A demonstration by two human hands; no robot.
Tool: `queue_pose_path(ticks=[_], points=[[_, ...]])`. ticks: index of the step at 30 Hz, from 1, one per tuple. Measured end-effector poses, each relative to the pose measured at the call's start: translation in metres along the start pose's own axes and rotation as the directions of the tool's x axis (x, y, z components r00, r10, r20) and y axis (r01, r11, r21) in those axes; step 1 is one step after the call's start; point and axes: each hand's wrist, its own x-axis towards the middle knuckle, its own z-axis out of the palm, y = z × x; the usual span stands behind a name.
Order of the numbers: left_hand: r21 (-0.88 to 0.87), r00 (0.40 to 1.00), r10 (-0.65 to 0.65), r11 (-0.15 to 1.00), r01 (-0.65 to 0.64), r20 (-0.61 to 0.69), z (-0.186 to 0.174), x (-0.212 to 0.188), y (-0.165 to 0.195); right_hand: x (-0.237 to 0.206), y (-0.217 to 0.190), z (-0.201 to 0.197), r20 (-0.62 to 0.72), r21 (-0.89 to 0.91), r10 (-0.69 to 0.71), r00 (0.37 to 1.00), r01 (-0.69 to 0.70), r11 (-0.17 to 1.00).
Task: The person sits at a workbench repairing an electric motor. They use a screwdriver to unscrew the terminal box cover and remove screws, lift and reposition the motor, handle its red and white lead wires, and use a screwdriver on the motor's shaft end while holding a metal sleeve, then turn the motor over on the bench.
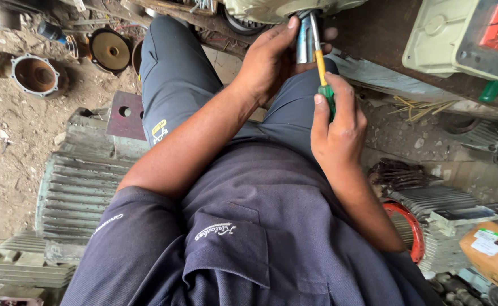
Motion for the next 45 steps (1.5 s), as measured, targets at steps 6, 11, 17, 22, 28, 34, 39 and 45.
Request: queue_pose_path(ticks=[6,11,17,22,28,34,39,45], points=[[0.025,1.000,-0.002,1.000,0.003,-0.023,-0.011,0.001,-0.006,0.005,-0.011,-0.003,0.029,-0.033,0.021,0.999,-0.020,0.999],[0.280,0.983,-0.005,0.958,0.057,-0.183,-0.028,0.004,-0.009,0.002,-0.026,-0.022,0.097,-0.041,0.012,0.995,-0.008,0.999],[0.074,0.996,-0.094,0.993,0.093,-0.002,-0.038,-0.005,-0.003,0.001,-0.037,-0.025,0.089,-0.128,0.025,0.996,-0.013,0.992],[-0.056,0.987,-0.107,0.992,0.115,0.118,-0.035,-0.005,0.004,0.002,-0.057,-0.016,0.093,-0.251,0.080,0.992,-0.055,0.966],[-0.162,0.977,-0.052,0.983,0.087,0.205,-0.039,0.001,0.001,0.014,-0.097,-0.003,0.120,-0.357,0.160,0.980,-0.108,0.928],[-0.229,0.958,-0.056,0.965,0.124,0.281,-0.047,-0.001,0.007,0.024,-0.127,0.005,0.169,-0.454,0.163,0.972,-0.070,0.888],[-0.208,0.948,-0.059,0.969,0.129,0.314,-0.051,-0.006,0.017,0.027,-0.145,0.014,0.151,-0.518,0.205,0.967,-0.100,0.849],[-0.140,0.965,-0.091,0.982,0.128,0.246,-0.048,-0.007,0.018,0.037,-0.143,0.008,0.141,-0.460,0.210,0.967,-0.124,0.879]])
